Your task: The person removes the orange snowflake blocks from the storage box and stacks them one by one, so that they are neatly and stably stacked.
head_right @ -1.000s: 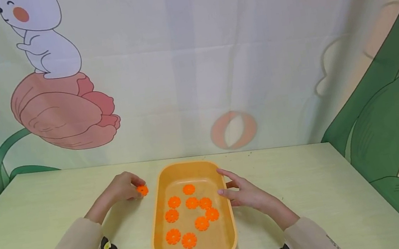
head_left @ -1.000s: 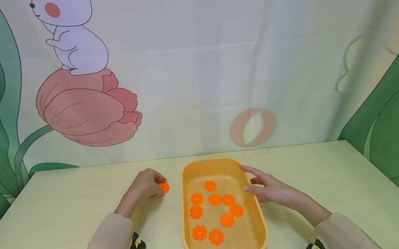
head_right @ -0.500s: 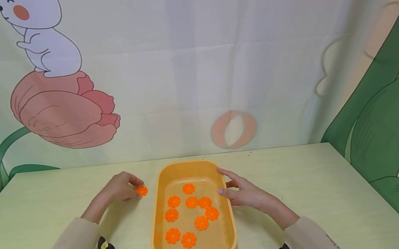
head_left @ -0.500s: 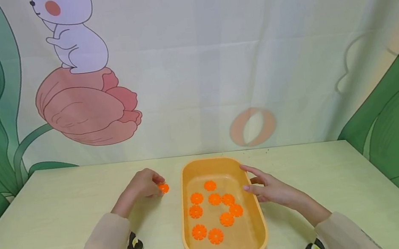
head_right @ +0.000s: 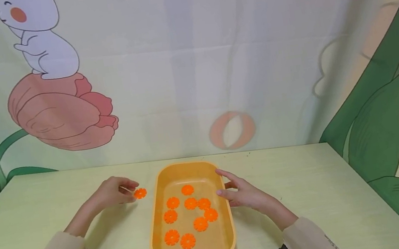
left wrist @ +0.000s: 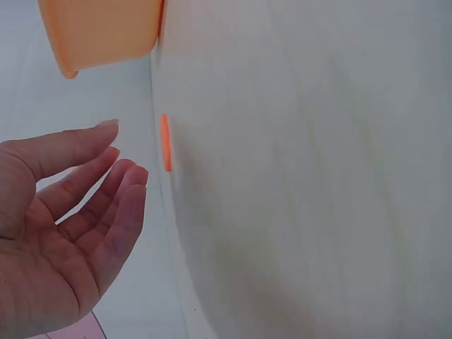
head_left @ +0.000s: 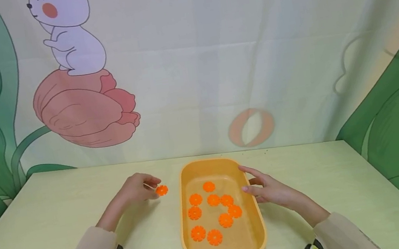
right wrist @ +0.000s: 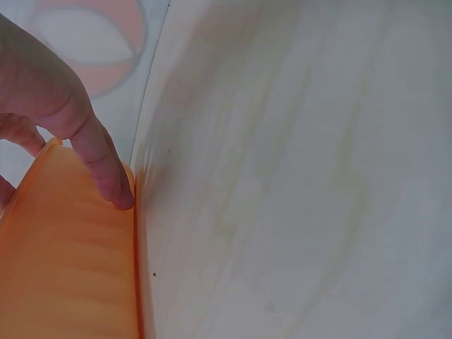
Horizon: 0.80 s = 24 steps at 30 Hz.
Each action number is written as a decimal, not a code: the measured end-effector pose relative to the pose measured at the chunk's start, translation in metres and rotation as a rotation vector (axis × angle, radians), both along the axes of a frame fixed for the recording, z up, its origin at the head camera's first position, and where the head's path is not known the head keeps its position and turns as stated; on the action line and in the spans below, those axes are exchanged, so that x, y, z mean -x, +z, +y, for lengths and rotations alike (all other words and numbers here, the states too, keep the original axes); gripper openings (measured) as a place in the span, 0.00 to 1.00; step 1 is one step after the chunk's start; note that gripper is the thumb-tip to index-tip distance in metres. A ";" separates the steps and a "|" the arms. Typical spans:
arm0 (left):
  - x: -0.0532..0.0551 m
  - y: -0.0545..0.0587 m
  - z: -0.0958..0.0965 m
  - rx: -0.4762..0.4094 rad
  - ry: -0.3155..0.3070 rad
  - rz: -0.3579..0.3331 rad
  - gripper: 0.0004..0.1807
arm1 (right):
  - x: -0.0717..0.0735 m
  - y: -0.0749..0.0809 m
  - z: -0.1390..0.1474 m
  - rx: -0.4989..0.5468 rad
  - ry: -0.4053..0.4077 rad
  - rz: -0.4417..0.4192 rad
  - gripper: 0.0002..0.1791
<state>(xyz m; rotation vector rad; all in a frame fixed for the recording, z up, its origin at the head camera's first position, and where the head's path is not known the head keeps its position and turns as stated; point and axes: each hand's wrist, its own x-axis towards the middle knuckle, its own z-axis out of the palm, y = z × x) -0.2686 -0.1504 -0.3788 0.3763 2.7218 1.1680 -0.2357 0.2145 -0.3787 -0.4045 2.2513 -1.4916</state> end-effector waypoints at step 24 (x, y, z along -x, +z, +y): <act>-0.069 0.018 0.019 -0.285 -0.178 0.099 0.19 | 0.000 -0.001 0.000 -0.019 -0.010 0.003 0.39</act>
